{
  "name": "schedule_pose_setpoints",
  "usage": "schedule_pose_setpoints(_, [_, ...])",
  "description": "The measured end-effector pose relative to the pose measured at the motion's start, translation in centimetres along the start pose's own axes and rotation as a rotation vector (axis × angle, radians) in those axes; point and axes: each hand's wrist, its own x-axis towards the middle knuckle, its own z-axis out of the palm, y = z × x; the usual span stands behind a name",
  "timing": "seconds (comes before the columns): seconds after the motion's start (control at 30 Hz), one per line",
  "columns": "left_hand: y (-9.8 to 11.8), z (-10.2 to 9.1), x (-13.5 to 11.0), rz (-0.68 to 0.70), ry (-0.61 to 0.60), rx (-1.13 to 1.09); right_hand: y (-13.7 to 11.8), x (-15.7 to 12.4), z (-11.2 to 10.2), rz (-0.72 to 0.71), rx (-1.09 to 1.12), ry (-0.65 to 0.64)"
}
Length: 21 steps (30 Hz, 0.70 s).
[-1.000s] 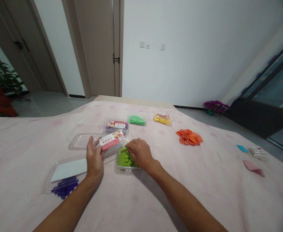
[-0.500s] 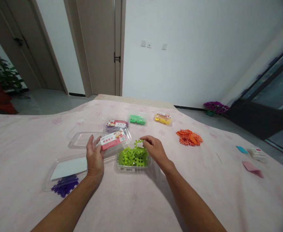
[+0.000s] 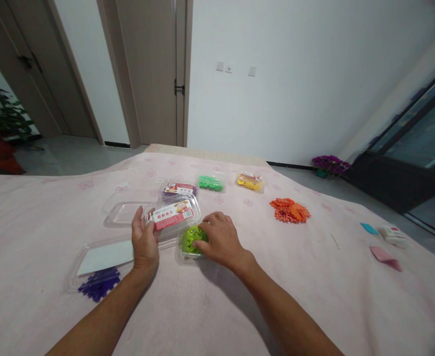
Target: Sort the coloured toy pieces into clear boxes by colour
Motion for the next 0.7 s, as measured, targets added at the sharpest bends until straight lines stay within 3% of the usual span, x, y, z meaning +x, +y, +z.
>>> schedule_pose_setpoints(0.23, [-0.3,-0.4,0.1,0.041,-0.019,0.004,-0.1,1.1,0.2,0.029,0.068,-0.043])
schedule_pose_setpoints(0.43, [-0.2,-0.4,0.2,0.035,-0.009,-0.005,0.7,1.3,0.4,0.154,0.266,0.061])
schedule_pose_setpoints(0.53, [-0.1,-0.3,0.3,0.027,0.012,-0.02,1.3,1.5,0.9,0.225,0.404,0.043])
schedule_pose_setpoints(0.7, [-0.1,-0.3,0.4,0.034,0.023,-0.026,1.8,1.5,1.2,0.225,0.543,0.025])
